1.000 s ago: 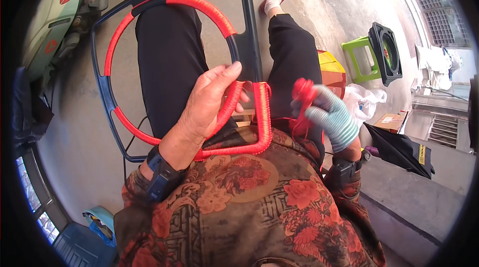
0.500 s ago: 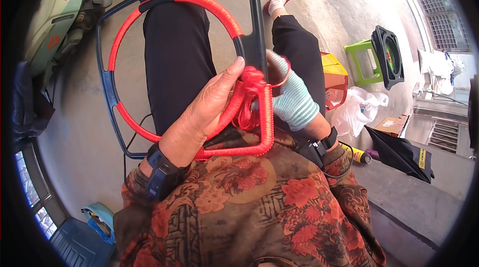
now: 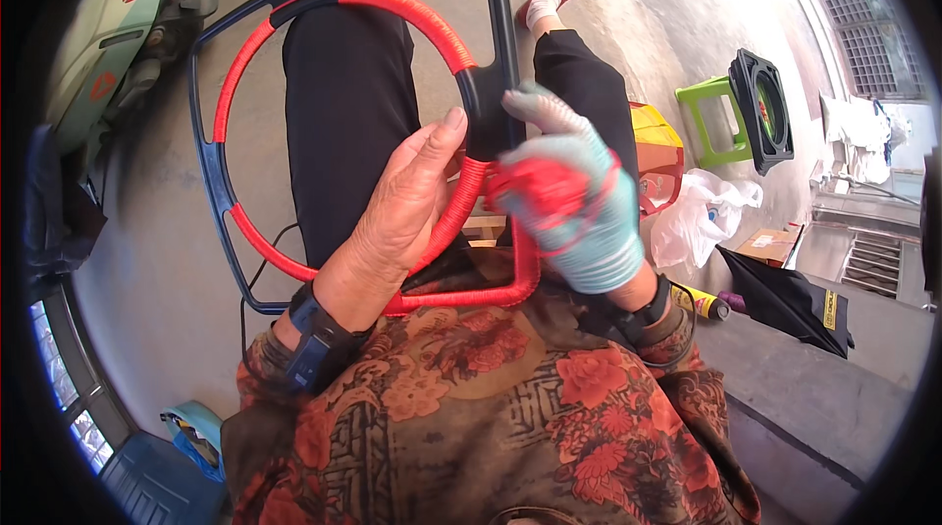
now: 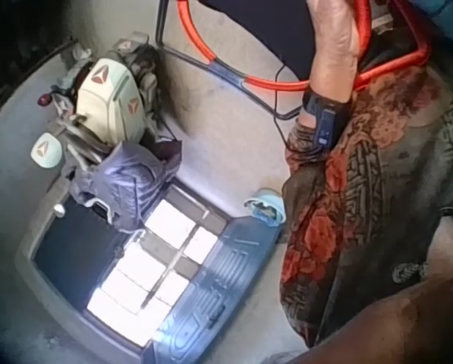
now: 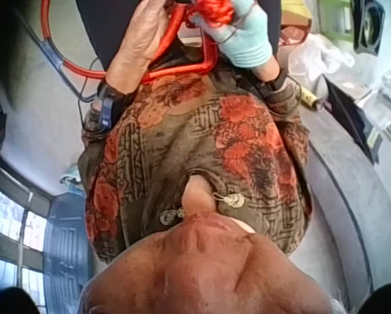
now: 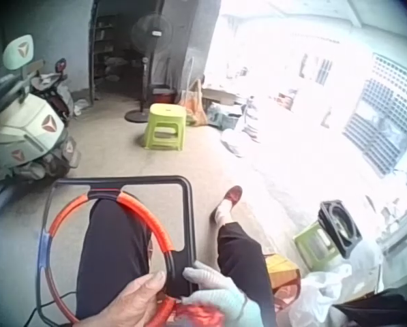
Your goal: The person is weaving red cord around a black circular frame, likely a furniture component or decoration.
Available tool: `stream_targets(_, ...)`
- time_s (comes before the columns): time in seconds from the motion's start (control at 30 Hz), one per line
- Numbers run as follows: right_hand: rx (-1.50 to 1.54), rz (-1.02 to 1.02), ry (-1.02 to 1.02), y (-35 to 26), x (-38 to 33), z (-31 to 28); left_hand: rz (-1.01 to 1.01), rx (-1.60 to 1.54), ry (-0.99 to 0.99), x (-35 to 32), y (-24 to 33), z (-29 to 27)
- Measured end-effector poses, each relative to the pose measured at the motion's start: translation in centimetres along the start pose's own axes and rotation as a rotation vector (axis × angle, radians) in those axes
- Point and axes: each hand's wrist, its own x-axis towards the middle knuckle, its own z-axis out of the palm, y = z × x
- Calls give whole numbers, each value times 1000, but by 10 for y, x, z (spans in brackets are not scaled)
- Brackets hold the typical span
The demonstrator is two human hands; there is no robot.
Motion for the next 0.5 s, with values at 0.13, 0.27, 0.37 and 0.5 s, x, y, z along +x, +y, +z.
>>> stream_targets(0.13, 414, 506, 189, 0, -11, -35, -29, 123, 64, -1, -3, -17)
stream_targets(0.27, -475, 128, -201, 22, -12, -75, -71, 228, 133, -3, -1, -17)
stream_targets(0.37, -904, 225, -241, 86, -44, -117, -77, 276, 92, -4, 1, -15)
stream_targets(0.5, -624, 887, 377, 151, -91, -171, -109, 393, 52, -3, 6, -13)
